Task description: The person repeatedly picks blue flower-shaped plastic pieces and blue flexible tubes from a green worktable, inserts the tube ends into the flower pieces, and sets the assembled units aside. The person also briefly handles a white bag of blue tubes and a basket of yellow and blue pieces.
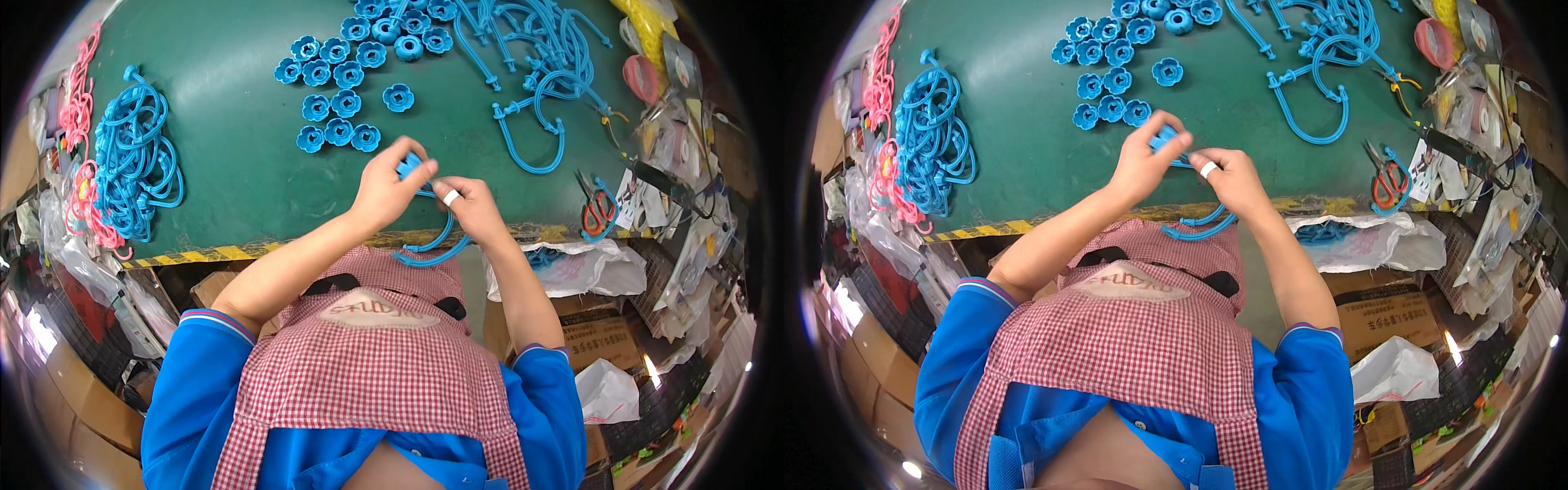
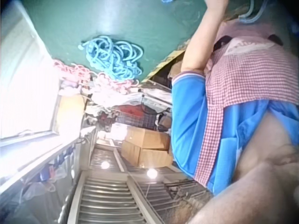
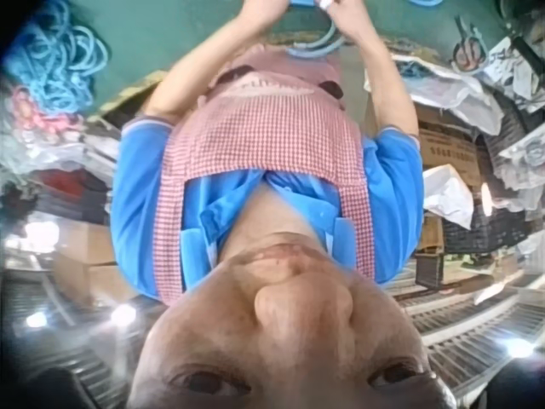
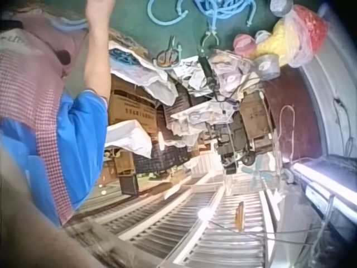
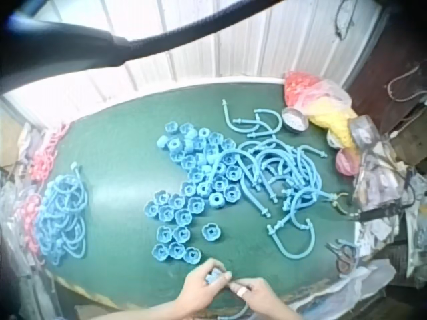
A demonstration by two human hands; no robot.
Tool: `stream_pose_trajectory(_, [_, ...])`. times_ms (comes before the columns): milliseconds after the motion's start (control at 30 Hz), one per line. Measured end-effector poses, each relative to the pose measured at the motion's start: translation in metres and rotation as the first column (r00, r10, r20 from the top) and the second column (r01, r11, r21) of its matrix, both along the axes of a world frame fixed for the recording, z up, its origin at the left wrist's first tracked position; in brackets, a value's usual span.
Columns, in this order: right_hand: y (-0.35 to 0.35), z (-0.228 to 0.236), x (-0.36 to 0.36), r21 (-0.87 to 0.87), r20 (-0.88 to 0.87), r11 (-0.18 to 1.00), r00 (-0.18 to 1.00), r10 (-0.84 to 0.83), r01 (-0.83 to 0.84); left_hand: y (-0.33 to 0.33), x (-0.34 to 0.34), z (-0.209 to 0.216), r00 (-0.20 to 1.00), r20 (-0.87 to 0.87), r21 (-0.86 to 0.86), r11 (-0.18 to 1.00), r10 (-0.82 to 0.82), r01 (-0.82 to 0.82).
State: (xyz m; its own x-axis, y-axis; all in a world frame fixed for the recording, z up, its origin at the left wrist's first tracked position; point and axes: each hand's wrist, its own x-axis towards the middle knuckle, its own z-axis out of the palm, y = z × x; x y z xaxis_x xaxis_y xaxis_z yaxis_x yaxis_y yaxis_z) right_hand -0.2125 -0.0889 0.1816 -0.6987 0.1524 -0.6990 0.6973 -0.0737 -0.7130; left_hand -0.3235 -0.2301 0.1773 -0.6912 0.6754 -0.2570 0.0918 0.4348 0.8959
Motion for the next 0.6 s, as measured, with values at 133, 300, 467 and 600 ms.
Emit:
stream_pose_trajectory(133, [0.051,-0.077,0.015,0.947,-0.069,0.307,0.994,-0.086,0.092,0.007,-0.038,-0.047,0.736,-0.610,-0.314,0.943,-0.292,0.113])
stream_pose_trajectory(300, [0.073,-0.099,0.023,0.919,0.084,0.375,0.991,0.105,-0.118,0.033,-0.075,-0.076,0.616,-0.651,-0.457,0.877,-0.444,0.148])
stream_pose_trajectory(467, [0.029,-0.018,0.006,0.925,-0.289,0.347,0.876,0.387,0.152,0.034,-0.060,-0.051,0.946,0.324,-0.082,0.997,0.032,-0.005])
stream_pose_trajectory(600, [0.017,0.008,-0.001,0.880,-0.396,0.408,0.850,0.348,0.243,0.028,-0.037,-0.021,0.642,0.742,0.008,0.954,0.195,-0.299])
